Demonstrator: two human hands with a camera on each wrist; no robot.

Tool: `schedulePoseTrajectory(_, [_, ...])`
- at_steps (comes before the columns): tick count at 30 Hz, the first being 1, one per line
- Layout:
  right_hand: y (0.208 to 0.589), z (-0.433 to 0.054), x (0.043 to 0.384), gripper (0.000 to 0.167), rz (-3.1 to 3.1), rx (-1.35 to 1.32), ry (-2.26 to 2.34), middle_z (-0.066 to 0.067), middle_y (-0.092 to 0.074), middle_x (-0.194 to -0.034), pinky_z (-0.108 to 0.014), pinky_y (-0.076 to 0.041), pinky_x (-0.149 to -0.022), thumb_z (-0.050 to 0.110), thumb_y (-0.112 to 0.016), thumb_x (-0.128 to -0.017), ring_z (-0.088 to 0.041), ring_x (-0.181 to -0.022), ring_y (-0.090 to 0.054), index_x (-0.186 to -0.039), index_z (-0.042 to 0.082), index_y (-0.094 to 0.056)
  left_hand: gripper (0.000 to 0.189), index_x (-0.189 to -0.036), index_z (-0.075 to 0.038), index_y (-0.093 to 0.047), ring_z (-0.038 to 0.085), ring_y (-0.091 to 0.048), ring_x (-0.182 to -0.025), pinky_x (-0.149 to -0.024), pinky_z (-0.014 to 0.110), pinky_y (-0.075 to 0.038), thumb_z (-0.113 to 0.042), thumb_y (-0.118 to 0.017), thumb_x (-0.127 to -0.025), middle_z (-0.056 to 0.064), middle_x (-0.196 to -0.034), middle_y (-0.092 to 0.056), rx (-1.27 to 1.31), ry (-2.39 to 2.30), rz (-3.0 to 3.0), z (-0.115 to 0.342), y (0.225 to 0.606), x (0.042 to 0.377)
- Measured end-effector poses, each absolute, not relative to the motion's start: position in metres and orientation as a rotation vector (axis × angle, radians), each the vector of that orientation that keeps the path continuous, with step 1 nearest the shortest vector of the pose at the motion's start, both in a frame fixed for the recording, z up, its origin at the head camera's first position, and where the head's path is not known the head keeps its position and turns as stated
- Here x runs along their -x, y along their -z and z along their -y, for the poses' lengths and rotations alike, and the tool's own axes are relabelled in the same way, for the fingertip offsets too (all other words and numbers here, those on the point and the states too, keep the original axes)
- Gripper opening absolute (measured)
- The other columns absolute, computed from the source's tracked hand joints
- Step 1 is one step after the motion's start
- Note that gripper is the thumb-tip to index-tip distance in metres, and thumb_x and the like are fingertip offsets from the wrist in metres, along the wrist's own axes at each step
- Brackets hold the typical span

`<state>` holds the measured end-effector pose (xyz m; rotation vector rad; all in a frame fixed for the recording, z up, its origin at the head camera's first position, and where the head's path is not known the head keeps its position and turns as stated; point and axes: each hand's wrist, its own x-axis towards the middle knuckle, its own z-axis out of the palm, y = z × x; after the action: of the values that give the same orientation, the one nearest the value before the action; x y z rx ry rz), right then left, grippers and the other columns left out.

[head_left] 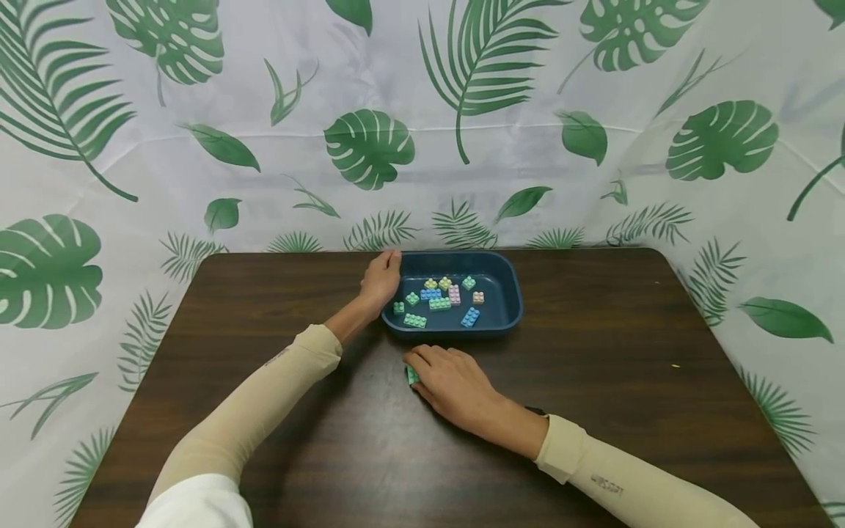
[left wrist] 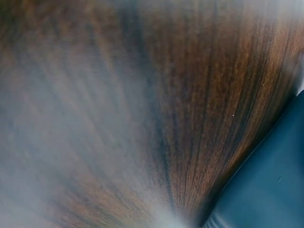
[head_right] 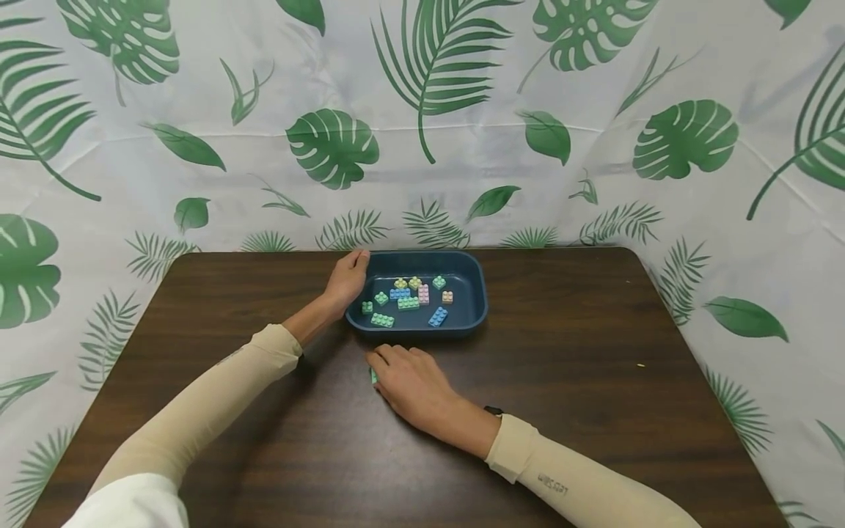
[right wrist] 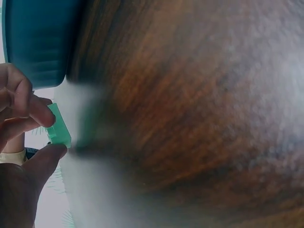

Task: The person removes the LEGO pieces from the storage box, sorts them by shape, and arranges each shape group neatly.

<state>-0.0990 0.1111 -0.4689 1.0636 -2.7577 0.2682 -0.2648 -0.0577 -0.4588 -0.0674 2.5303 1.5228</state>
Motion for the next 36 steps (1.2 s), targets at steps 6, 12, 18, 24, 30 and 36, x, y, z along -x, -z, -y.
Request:
schedulePoseTrajectory(6, [0.4658, -0.1102, 0.1, 0.043, 2.813, -1.057, -0.266, -0.002, -0.07, -0.127, -0.034, -0.061, -0.088, 0.03, -0.079, -0.098, -0.016, -0.109, -0.07, -0.136, 0.016, -0.065, 0.054, -0.154, -0.011, -0.05, 0.036, -0.044, -0.151, -0.128, 0.064, -0.017, -0.045, -0.031, -0.117, 0.015, -0.156, -0.053, 0.05, -1.505, -2.528, 0.0585, 0.4577, 0.2662])
schedulePoseTrajectory(12, [0.4682, -0.1101, 0.1, 0.043, 2.823, -1.061, -0.246, -0.001, -0.069, -0.125, -0.034, -0.06, -0.086, 0.031, -0.079, -0.098, -0.014, -0.107, -0.07, -0.136, 0.017, -0.064, 0.055, -0.158, -0.012, -0.046, 0.035, -0.041, -0.154, -0.129, 0.064, -0.015, -0.045, -0.03, -0.117, 0.014, -0.161, -0.05, 0.046, -1.513, -2.516, 0.0592, 0.4595, 0.2651])
schedulePoseTrajectory(18, [0.4691, -0.1107, 0.1006, 0.043, 2.832, -1.047, -0.222, -0.001, -0.069, -0.124, -0.033, -0.06, -0.085, 0.032, -0.079, -0.098, -0.014, -0.105, -0.07, -0.136, 0.017, -0.064, 0.055, -0.158, -0.013, -0.046, 0.035, -0.04, -0.155, -0.13, 0.064, -0.013, -0.045, -0.03, -0.117, 0.014, -0.162, -0.049, 0.046, -1.515, -2.519, 0.0578, 0.4598, 0.2658])
schedulePoseTrajectory(24, [0.471, -0.1111, 0.1006, 0.044, 2.83, -1.042, -0.224, -0.001, -0.069, -0.123, -0.034, -0.06, -0.084, 0.033, -0.08, -0.097, -0.014, -0.104, -0.07, -0.134, 0.017, -0.064, 0.054, -0.156, -0.012, -0.048, 0.035, -0.04, -0.155, -0.13, 0.064, -0.012, -0.045, -0.03, -0.117, 0.014, -0.161, -0.05, 0.057, -1.516, -2.529, 0.0586, 0.4604, 0.2649])
schedulePoseTrajectory(30, [0.4729, -0.1131, 0.0995, 0.042, 2.845, -1.031, -0.27, 0.0, -0.069, -0.122, -0.034, -0.06, -0.084, 0.033, -0.081, -0.096, -0.013, -0.102, -0.07, -0.132, 0.018, -0.065, 0.055, -0.157, -0.013, -0.047, 0.036, -0.039, -0.155, -0.13, 0.064, -0.012, -0.046, -0.03, -0.116, 0.014, -0.161, -0.05, 0.058, -1.513, -2.531, 0.0588, 0.4593, 0.2618])
schedulePoseTrajectory(36, [0.4728, -0.1156, 0.098, 0.039, 2.856, -1.015, -0.321, 0.001, -0.07, -0.121, -0.035, -0.06, -0.084, 0.032, -0.08, -0.097, -0.013, -0.099, -0.07, -0.131, 0.019, -0.066, 0.054, -0.158, -0.014, -0.047, 0.036, -0.039, -0.156, -0.13, 0.065, -0.012, -0.045, -0.031, -0.117, 0.014, -0.162, -0.049, 0.047, -1.516, -2.536, 0.058, 0.4598, 0.2585])
